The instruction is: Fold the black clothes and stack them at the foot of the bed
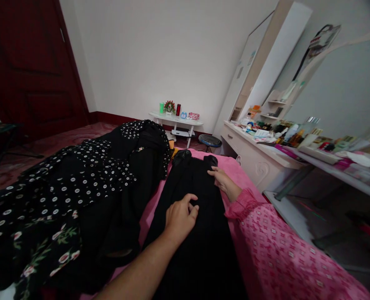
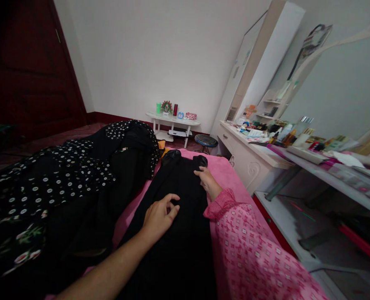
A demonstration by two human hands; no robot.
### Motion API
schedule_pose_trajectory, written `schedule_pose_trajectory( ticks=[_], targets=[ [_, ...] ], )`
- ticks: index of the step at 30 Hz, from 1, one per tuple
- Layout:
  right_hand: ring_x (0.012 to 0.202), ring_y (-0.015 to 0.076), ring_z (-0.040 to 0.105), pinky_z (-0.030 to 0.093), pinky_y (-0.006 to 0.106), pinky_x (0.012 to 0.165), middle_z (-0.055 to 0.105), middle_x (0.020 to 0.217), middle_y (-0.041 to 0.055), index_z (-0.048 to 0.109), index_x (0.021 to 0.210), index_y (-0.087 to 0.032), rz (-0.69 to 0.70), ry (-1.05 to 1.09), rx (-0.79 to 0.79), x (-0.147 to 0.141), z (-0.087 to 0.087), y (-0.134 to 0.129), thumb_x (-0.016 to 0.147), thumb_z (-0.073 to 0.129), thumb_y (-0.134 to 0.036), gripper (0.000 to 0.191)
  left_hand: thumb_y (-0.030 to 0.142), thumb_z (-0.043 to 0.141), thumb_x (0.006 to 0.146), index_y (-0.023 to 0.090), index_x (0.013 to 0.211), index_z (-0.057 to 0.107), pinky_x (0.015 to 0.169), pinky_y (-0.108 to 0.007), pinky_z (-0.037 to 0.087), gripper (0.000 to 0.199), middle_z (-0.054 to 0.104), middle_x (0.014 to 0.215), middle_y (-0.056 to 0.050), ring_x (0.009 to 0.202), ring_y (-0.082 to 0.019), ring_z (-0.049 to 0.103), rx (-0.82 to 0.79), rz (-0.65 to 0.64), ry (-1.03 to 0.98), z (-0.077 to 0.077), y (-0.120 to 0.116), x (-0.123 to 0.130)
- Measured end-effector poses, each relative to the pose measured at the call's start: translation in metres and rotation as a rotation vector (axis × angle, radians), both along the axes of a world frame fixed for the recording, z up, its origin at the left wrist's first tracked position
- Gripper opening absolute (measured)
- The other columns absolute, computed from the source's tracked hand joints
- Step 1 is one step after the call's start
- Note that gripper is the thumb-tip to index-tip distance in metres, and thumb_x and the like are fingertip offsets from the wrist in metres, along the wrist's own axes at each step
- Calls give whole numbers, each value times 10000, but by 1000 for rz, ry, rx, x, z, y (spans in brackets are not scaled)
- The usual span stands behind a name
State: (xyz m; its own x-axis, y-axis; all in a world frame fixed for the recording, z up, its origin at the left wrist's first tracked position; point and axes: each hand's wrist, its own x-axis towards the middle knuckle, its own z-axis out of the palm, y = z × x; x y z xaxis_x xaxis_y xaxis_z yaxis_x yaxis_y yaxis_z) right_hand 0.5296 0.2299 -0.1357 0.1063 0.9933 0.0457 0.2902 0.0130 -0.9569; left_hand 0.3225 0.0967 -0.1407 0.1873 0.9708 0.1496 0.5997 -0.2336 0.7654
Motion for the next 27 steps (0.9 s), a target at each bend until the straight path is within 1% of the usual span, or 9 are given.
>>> schedule_pose_trajectory(
  ticks=[3, 5, 9, 11, 13, 16, 20, 24, 27],
  targets=[
    [861, 221, 608, 517, 371, 696, 607, 993, 77, 511, 1181, -228, -15, -98, -83, 7, 1, -56, 697, 569, -212, 487, 283, 535, 832, 334, 1017, 597, 616, -235, 348, 202, 675, 724, 91, 717, -132, 615, -1, -28, -18, -1, 0, -2],
    [1027, 235, 560, 489, 412, 823, 547, 1178, 95, 529, 1177, -226, 53, -281, 44, 7, 4, -99, 654, 531, -113, 535, 283, 547, 824, 333, 1006, 606, 615, -235, 349, 198, 679, 732, 91, 706, -130, 613, -4, -35, -32, -1, -1, -2],
    [1293, 218, 347, 278, 439, 1077, 455, 1369, 30, 548, 1209, -275, 444, -628, 349, -11, 22, -171, 607, 493, -2, 663, 263, 548, 820, 333, 1024, 613, 624, -243, 359, 225, 683, 754, 81, 734, -139, 621, 16, -27, -53, -2, -1, -3],
    [1292, 219, 335, 279, 431, 1070, 485, 1350, 37, 490, 1289, -275, 613, -732, 365, -25, 32, -191, 608, 513, 4, 737, 245, 537, 823, 324, 1038, 612, 634, -248, 370, 242, 687, 765, 71, 749, -147, 623, 18, -40, -61, -4, 0, -3],
    [1175, 229, 433, 353, 412, 982, 566, 1229, 59, 498, 1281, -251, 668, -832, 356, -35, 38, -201, 587, 520, 12, 743, 221, 526, 824, 295, 1057, 602, 659, -253, 392, 257, 690, 773, 54, 756, -150, 624, 1, -87, -98, -7, 2, -5],
    [876, 188, 522, 402, 327, 783, 614, 905, 31, 622, 1001, -218, 557, -838, 400, -37, 43, -211, 572, 488, 16, 507, 143, 517, 805, 210, 1141, 548, 730, -261, 439, 343, 691, 866, -7, 790, -145, 623, -90, -259, -244, -9, 5, -13],
    [705, 140, 484, 364, 256, 630, 504, 733, -3, 498, 710, -204, 245, -504, 488, -27, 40, -234, 655, 455, -45, 173, 33, 547, 713, 191, 1257, 484, 792, -305, 484, 570, 570, 1179, -98, 919, -161, 595, -177, -481, -304, 3, -9, -37],
    [745, 142, 502, 362, 251, 640, 534, 841, 2, 471, 752, -209, 435, -501, 373, -25, 31, -262, 678, 528, -131, 122, 16, 647, 634, 321, 1261, 522, 1013, -404, 377, 709, 390, 1387, -59, 1235, -236, 431, 48, -680, -60, 27, -47, -57],
    [682, 127, 487, 345, 241, 606, 522, 776, -17, 468, 739, -207, 383, -509, 335, -31, 26, -272, 659, 531, -111, 140, 146, 773, 594, 334, 1219, 561, 1069, -439, 307, 687, 306, 1457, -51, 1323, -282, 321, 154, -762, 76, 40, -72, -56]
  ],
)
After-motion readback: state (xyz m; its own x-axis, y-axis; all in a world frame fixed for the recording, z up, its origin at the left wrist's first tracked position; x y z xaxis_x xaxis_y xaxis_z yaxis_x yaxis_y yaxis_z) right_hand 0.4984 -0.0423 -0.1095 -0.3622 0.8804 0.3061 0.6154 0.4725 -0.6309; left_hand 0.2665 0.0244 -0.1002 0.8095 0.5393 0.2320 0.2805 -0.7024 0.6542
